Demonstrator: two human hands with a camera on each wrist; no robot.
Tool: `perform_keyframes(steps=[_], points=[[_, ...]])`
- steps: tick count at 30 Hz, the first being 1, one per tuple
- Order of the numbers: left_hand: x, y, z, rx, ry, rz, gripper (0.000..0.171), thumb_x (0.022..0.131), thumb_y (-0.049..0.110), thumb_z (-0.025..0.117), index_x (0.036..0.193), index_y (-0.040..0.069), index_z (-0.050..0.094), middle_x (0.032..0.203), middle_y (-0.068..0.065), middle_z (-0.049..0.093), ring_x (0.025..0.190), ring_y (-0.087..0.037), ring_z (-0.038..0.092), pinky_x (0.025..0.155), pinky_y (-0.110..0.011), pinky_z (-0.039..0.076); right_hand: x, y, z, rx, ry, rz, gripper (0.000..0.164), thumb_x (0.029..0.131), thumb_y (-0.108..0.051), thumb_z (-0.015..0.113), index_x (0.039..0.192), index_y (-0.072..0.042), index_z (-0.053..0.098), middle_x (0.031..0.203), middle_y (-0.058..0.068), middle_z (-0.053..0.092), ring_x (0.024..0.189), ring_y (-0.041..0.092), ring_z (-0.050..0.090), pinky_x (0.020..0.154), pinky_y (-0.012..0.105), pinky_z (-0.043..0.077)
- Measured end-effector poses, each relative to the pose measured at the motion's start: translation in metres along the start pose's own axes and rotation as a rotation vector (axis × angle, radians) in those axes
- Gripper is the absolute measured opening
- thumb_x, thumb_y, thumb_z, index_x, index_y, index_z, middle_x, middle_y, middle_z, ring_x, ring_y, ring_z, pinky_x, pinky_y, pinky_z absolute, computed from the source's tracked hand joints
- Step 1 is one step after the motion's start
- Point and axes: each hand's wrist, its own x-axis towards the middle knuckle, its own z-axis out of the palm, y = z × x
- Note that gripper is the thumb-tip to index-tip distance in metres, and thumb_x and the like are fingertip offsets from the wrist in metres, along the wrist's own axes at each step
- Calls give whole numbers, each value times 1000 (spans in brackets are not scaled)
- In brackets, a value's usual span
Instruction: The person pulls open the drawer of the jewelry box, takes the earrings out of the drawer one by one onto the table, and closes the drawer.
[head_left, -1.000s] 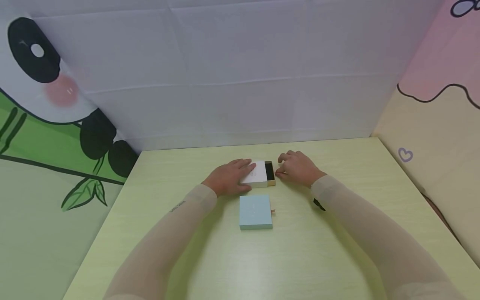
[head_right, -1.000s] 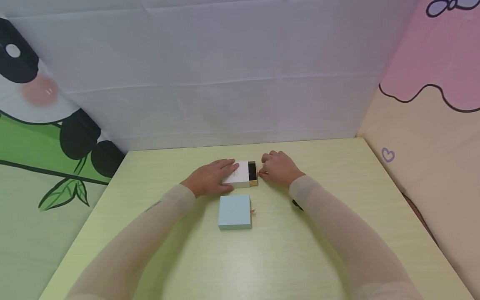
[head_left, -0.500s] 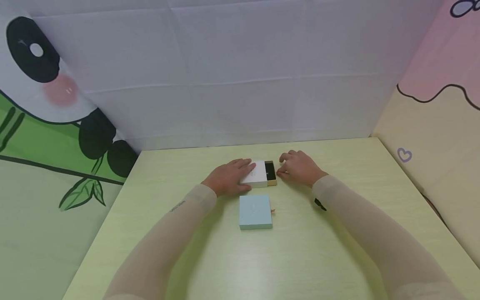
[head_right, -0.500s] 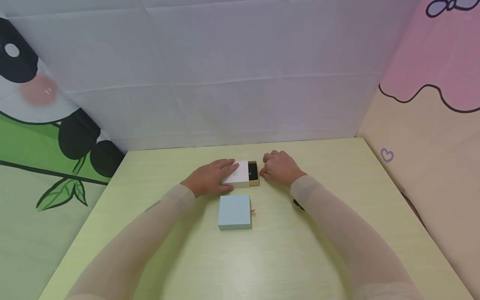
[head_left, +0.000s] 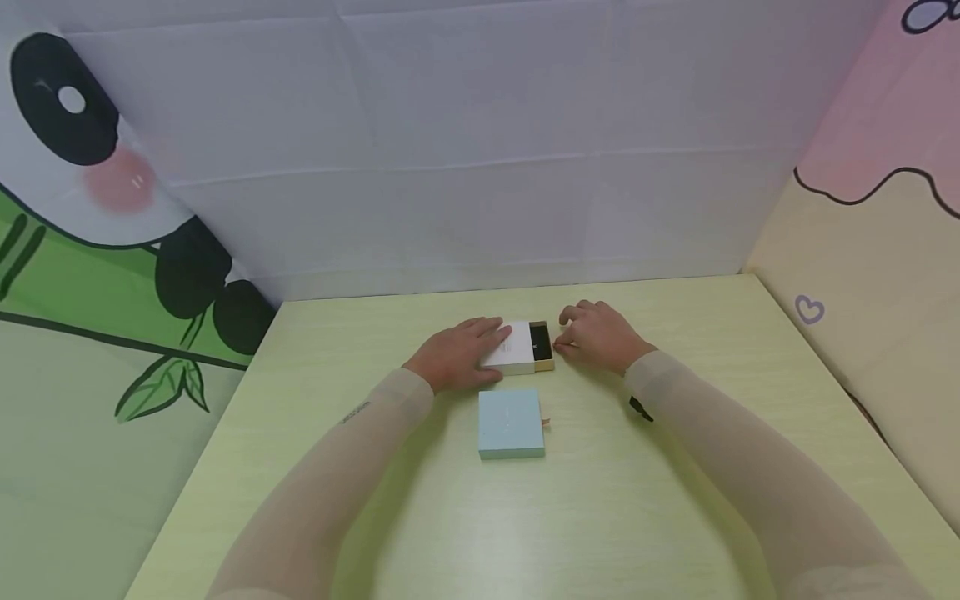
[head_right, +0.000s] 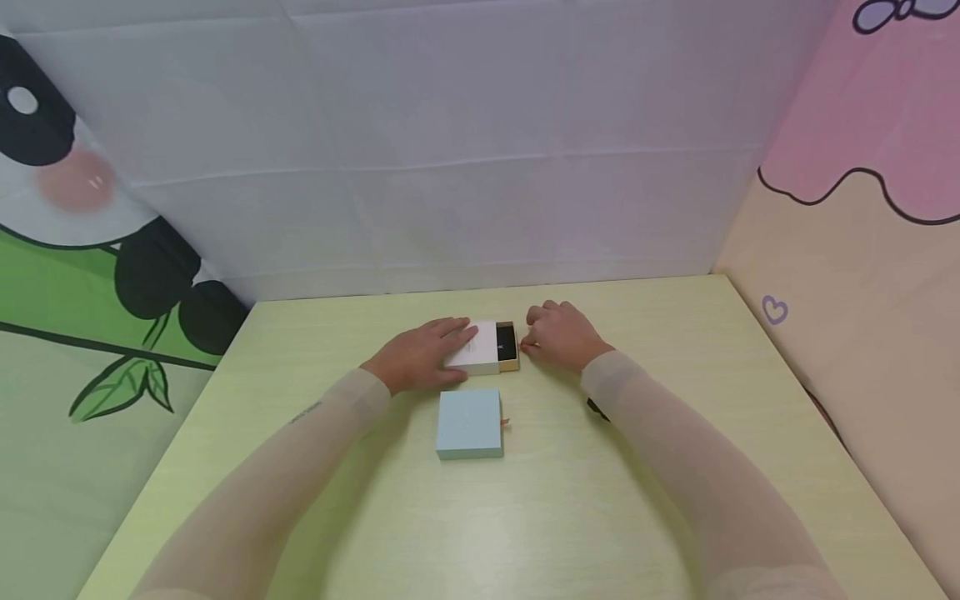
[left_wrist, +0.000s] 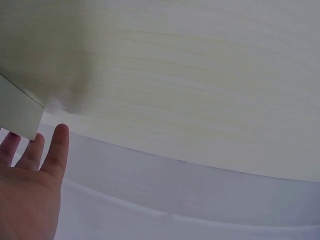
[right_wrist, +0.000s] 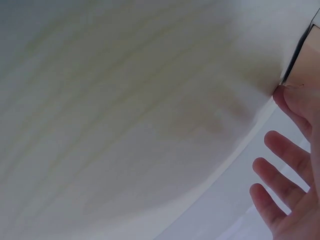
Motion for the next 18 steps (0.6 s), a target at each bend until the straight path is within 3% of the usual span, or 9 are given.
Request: perform_keyframes(steps=[18], points=[[-2, 3, -3, 15, -3, -4, 91, 116, 58, 68, 190, 24, 28, 198, -5, 32, 184, -33, 34, 147, -54, 40, -5, 0, -2, -6, 9, 13, 13, 108, -30, 87, 112, -23, 97, 135, 13, 86, 124, 38, 79, 103, 55, 67]])
